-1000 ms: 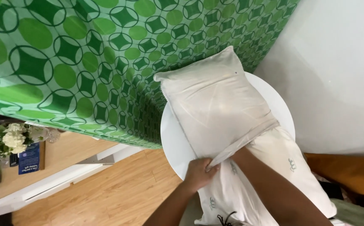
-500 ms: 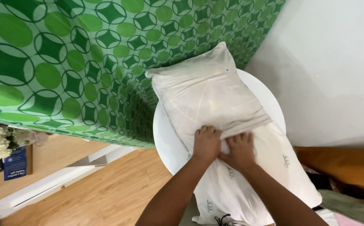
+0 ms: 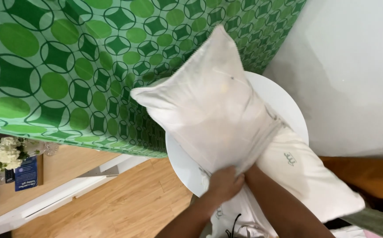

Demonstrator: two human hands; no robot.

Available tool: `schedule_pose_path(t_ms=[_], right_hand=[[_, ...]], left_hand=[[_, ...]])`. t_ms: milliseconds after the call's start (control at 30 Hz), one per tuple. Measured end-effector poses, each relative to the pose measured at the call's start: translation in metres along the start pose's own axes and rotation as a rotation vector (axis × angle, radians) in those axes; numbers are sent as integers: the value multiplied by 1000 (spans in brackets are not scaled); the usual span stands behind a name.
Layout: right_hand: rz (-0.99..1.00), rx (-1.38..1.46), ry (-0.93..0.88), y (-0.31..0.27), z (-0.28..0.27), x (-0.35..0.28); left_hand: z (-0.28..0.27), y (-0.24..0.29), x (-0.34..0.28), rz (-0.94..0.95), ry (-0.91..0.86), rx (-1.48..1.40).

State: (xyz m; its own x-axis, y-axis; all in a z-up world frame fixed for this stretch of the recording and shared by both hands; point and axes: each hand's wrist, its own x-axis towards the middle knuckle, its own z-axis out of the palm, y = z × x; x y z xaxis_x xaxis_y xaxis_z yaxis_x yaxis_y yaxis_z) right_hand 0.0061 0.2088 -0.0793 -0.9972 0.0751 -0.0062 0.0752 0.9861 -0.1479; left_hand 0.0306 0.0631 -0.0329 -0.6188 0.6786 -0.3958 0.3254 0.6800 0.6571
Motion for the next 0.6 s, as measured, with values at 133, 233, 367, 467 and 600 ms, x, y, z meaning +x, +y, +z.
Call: schedule_pose_path(t_ms=[133, 233, 367, 467, 600], right_hand=[[-14, 21, 45, -16, -24, -3], [206, 204, -290, -28, -70, -13], [-70, 284, -98, 23, -46, -46], [121, 317, 44, 74, -57, -67], [416, 185, 167, 158, -46, -85]], left_hand=[[-4, -37, 8, 134, 393, -12], [-9, -52, 8, 59, 466, -169], [-9, -43, 1, 64, 488, -68], [-11, -41, 6, 23, 420, 12], [-27, -21, 23, -12, 298, 165]])
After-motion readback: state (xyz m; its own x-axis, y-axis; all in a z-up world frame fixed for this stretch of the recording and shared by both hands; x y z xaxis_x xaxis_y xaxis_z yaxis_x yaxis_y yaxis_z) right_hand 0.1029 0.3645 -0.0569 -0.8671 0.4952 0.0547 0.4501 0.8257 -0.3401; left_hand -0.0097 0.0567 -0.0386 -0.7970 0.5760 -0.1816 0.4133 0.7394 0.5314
